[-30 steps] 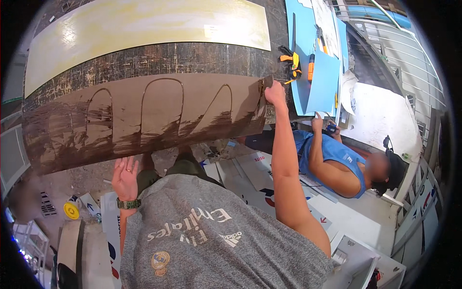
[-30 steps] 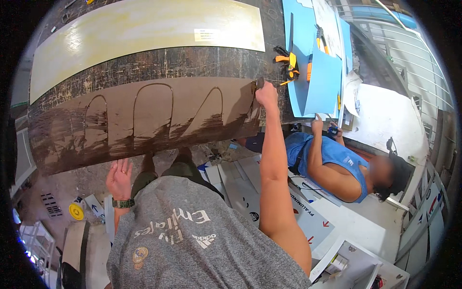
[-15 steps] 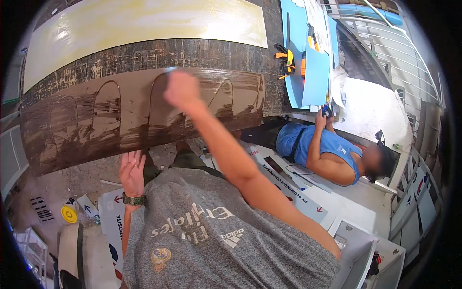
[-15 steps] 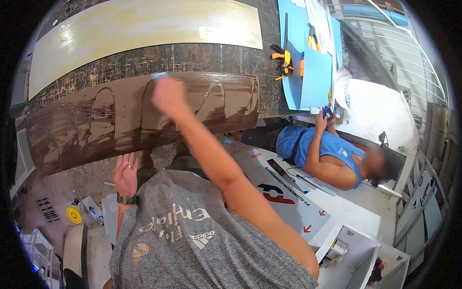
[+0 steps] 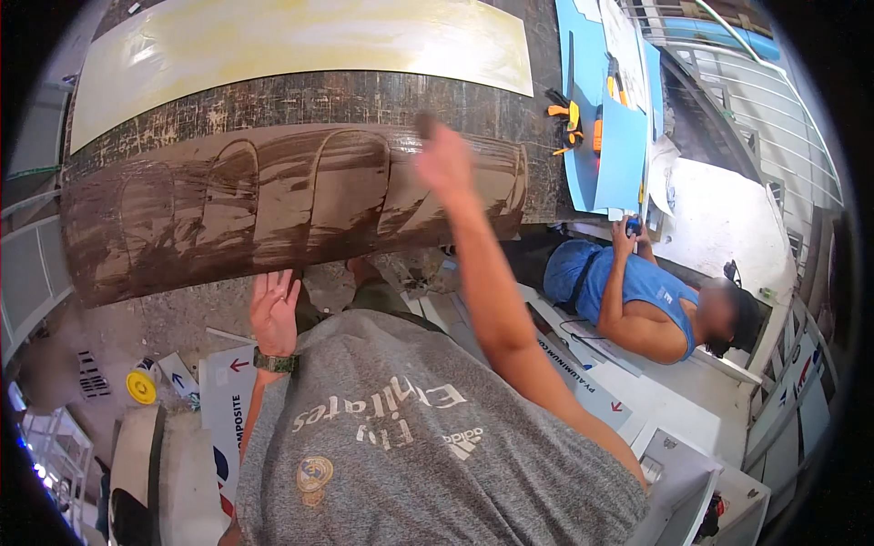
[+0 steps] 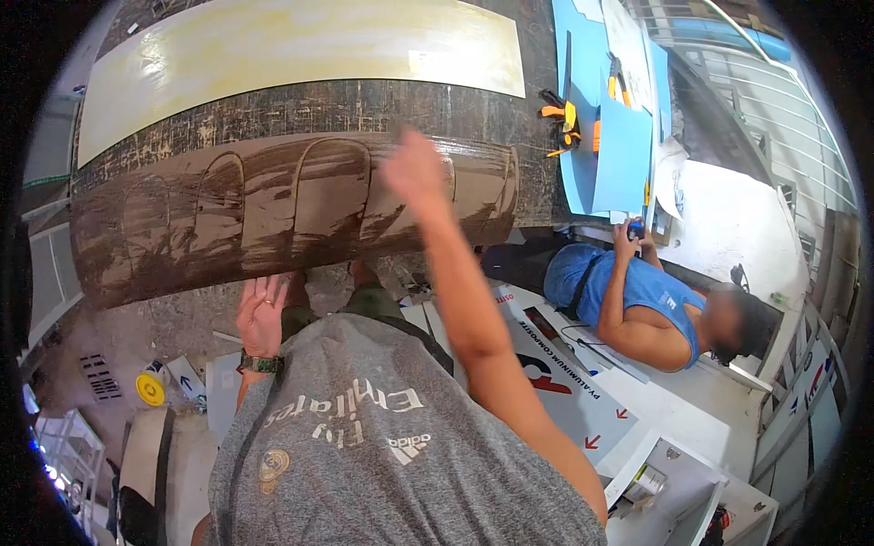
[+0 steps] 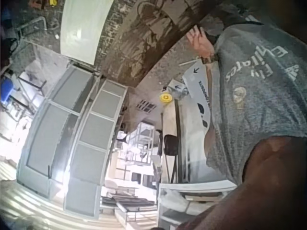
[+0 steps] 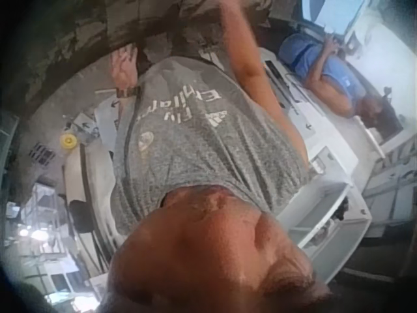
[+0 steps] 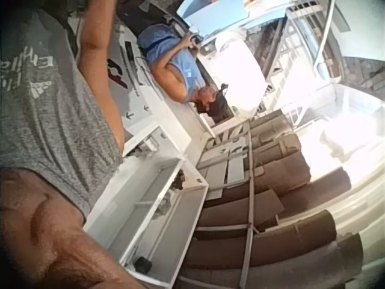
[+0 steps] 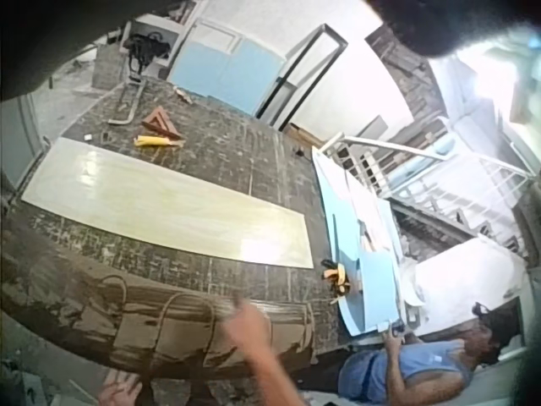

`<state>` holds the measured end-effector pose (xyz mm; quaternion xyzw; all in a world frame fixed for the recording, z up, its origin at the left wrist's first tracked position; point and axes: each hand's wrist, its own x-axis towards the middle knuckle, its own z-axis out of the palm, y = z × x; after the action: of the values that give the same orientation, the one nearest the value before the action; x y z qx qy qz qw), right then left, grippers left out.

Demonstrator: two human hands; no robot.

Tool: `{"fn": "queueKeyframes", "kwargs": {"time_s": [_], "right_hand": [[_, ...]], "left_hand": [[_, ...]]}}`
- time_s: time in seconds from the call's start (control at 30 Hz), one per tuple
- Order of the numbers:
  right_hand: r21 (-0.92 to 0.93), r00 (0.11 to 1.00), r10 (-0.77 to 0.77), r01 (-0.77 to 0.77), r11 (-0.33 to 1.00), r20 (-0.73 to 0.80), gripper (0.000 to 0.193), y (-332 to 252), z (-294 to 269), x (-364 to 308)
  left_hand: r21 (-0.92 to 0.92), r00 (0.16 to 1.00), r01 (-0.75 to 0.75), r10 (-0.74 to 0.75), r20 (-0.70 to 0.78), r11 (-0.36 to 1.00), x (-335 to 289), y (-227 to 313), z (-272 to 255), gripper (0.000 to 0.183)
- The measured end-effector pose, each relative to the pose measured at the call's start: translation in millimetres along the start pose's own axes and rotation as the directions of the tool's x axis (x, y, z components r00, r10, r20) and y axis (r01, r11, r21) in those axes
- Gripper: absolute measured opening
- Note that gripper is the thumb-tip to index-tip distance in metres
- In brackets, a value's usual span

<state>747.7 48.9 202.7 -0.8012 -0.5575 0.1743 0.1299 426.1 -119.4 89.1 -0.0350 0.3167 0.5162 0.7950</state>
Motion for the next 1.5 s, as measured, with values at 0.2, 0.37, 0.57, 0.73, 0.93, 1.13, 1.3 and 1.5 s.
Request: {"fn": "queueKeyframes", "kwargs": {"time_s": [0.2, 0.37, 0.57, 0.73, 0.93, 1.13, 1.3, 1.5], "right_hand": [[-0.348, 0.873, 0.456, -0.488, 0.800, -0.176, 0.031, 180, -70, -13], [-0.327, 0.965, 0.264, -0.251, 0.911, -0.007, 0.028, 94, 14, -18], [-0.107, 0.956, -0.261, 0.276, 0.955, 0.133, 0.024, -131, 138, -64], [0.147, 0.936, -0.334, 0.349, 0.926, -0.114, 0.033, -109, 79, -69], [-0.271, 0.902, 0.340, -0.409, 0.872, -0.268, 0.038, 175, -59, -62], [-0.379, 0.945, 0.291, -0.327, 0.866, -0.149, 0.025, 161, -16, -69], [-0.145, 0.992, -0.092, 0.103, 0.984, 0.082, 0.022, -64, 89, -87], [0.154, 0.944, -0.325, 0.313, 0.937, 0.060, 0.021, -142, 125, -84]], "left_hand": [[0.050, 0.999, 0.032, -0.033, 0.026, 0.998, 7, -4, -5, 0.060], [0.067, 0.999, 0.030, -0.029, -0.026, 0.997, 3, 0, 9, 0.061], [0.114, 0.999, 0.051, -0.050, -0.016, 0.992, 5, -5, 2, 0.060], [-0.034, 0.997, 0.058, -0.057, 0.047, 0.998, 4, -2, 9, 0.057], [0.063, 0.998, 0.036, -0.038, 0.039, 0.997, 2, 7, 10, 0.055], [0.101, 0.988, 0.073, -0.086, 0.126, 0.992, 6, 7, -6, 0.052], [0.021, 0.973, 0.089, -0.092, 0.213, 0.996, 2, 4, -17, 0.051], [-0.156, 0.881, 0.111, -0.024, 0.472, 0.982, 25, -3, -46, 0.058]]}}
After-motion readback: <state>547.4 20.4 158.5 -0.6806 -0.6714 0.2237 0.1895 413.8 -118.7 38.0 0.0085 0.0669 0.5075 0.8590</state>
